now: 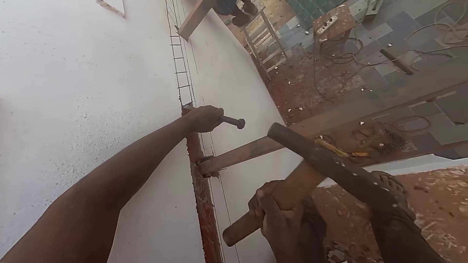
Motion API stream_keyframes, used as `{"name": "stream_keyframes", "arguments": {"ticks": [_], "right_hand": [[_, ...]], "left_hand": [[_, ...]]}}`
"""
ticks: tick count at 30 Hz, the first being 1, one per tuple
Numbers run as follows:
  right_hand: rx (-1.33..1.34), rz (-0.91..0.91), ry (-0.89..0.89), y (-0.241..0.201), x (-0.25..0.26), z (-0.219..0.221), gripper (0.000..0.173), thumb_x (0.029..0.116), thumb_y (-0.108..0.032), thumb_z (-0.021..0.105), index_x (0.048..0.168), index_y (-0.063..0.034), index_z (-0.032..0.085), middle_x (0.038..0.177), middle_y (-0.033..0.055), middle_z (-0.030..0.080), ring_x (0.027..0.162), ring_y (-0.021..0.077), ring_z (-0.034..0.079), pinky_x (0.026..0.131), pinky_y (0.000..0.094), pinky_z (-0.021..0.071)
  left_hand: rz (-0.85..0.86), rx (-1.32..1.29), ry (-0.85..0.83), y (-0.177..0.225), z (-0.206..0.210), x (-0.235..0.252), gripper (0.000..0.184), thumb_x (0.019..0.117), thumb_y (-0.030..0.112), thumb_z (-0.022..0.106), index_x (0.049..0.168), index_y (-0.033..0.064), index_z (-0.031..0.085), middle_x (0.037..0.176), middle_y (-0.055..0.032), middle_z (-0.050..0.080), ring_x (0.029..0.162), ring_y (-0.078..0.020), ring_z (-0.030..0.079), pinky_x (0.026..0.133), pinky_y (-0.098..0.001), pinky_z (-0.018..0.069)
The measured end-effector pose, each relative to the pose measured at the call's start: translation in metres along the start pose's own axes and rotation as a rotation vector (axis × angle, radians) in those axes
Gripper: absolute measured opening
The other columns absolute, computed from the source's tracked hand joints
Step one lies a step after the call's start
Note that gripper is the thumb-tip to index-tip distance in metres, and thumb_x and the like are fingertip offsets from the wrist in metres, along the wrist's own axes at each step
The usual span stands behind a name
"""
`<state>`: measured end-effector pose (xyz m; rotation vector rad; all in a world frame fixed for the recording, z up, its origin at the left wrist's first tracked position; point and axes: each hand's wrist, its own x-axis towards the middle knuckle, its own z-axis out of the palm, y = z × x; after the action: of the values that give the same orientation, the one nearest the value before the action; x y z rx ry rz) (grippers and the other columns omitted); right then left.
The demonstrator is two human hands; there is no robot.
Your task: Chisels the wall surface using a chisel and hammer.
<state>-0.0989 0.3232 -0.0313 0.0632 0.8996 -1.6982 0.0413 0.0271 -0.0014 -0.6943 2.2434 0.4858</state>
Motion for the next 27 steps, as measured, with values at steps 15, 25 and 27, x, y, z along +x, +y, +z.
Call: {"name": "stream_keyframes", "arguments": {"ticks": [15, 25, 27], "right_hand": [[-0.042, -0.172, -0.034, 0.009, -0.004, -0.001, 0.009, 0.092, -0.015, 0.071, 0.087, -0.019, 0.065, 0.064, -0.0062, 0.058, 0.048, 0.0044, 0.055, 0.047, 0.0229, 0.0525], [-0.094, 0.168, 0.167, -0.062, -0.016, 0.031, 0.028, 0.0803, 0.006, 0.07, 0.073, -0.0179, 0.059, 0.058, -0.0041, 0.054, 0.047, 0.0075, 0.054, 0.052, 0.0219, 0.0539], [0.031, -0.226, -0.087, -0.01, -0.007, 0.001, 0.008, 0.0925, -0.012, 0.07, 0.092, -0.0186, 0.065, 0.07, -0.0051, 0.06, 0.051, 0.0044, 0.057, 0.05, 0.0228, 0.0546]], "left_hand": [[0.037, -0.012, 0.078, -0.009, 0.005, -0.008, 0.022, 0.105, 0.015, 0.051, 0.095, -0.0021, 0.06, 0.086, -0.0172, 0.063, 0.088, -0.034, 0.067, 0.083, -0.0477, 0.0544], [-0.018, -0.058, 0.046, -0.008, -0.002, -0.011, 0.024, 0.1069, 0.017, 0.05, 0.1, -0.0034, 0.06, 0.092, -0.0186, 0.064, 0.092, -0.0346, 0.067, 0.085, -0.0491, 0.0541], [0.01, -0.043, 0.058, -0.01, 0.003, -0.012, 0.024, 0.1069, 0.017, 0.049, 0.097, -0.0018, 0.059, 0.09, -0.0173, 0.063, 0.091, -0.0336, 0.067, 0.083, -0.0484, 0.0543]]}}
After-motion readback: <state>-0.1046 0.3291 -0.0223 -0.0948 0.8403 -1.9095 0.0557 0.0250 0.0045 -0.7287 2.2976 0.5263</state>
